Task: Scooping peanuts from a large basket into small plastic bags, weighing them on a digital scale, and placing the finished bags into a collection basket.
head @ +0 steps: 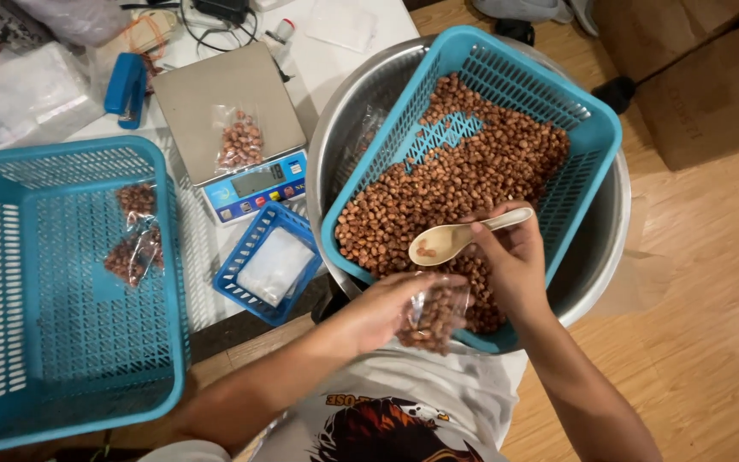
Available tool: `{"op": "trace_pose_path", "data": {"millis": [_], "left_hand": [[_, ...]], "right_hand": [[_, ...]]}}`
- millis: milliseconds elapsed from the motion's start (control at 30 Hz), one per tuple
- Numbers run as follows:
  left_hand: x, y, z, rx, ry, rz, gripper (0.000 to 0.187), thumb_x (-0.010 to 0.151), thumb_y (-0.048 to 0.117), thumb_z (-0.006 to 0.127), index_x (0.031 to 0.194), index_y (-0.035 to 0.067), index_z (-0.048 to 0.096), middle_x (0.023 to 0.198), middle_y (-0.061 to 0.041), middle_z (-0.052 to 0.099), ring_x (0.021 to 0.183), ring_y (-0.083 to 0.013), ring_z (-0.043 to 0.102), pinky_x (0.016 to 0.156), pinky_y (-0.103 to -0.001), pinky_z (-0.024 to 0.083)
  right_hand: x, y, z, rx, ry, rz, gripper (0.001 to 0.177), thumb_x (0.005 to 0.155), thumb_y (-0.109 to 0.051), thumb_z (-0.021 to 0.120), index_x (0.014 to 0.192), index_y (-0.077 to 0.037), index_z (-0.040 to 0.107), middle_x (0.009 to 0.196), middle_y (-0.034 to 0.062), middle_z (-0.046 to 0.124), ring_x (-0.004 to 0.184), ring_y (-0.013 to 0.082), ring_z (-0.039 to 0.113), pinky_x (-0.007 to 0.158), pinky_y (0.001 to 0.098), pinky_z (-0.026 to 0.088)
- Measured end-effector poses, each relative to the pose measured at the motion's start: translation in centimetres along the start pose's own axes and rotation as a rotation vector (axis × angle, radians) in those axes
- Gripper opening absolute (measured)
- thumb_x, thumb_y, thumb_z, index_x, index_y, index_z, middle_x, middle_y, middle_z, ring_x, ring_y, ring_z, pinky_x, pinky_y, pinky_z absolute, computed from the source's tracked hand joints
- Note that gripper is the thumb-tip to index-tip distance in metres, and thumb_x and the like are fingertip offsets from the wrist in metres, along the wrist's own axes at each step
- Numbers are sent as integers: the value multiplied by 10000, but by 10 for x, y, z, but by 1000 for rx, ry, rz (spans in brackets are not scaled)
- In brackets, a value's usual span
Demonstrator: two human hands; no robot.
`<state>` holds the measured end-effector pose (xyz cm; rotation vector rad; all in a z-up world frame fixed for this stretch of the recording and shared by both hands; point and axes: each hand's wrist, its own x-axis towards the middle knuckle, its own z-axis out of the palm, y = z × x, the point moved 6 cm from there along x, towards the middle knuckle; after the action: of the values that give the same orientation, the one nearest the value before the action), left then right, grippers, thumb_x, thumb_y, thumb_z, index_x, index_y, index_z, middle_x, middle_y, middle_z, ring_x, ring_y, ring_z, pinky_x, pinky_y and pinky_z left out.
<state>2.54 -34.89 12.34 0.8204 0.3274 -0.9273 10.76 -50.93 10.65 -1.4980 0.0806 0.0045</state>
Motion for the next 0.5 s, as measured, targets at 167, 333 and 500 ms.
{"op": "trace_pose_path", "data": {"millis": [167,333,500], "left_hand": [[10,73,-89,153,74,512,403,1015,364,586,1033,-28,679,847,-223,762,625,-267,758,450,-319,592],[-16,171,-258,487,758,903,368,1098,461,428,1140,140,603,862,-132,775,658,-225,780,506,-301,623],[3,204,-359,1021,1247,1331,172,999,193,799,1100,55,792,1096,-211,675,1057,-424,667,931,-487,520]], "right_hand": [[11,2,-17,-62,43,-35,266,1012,-54,669,1134,-108,438,1068,118,690,890,128,674,711,182,612],[8,-34,-13,-189,29,-207,227,1057,-25,615,1132,-86,409,1076,198,704,905,180,675,725,228,578],[14,-29,-11,-248,-14,-301,234,1042,14,614,1126,-58,407,1049,226,719,881,202,684,714,274,588]]}}
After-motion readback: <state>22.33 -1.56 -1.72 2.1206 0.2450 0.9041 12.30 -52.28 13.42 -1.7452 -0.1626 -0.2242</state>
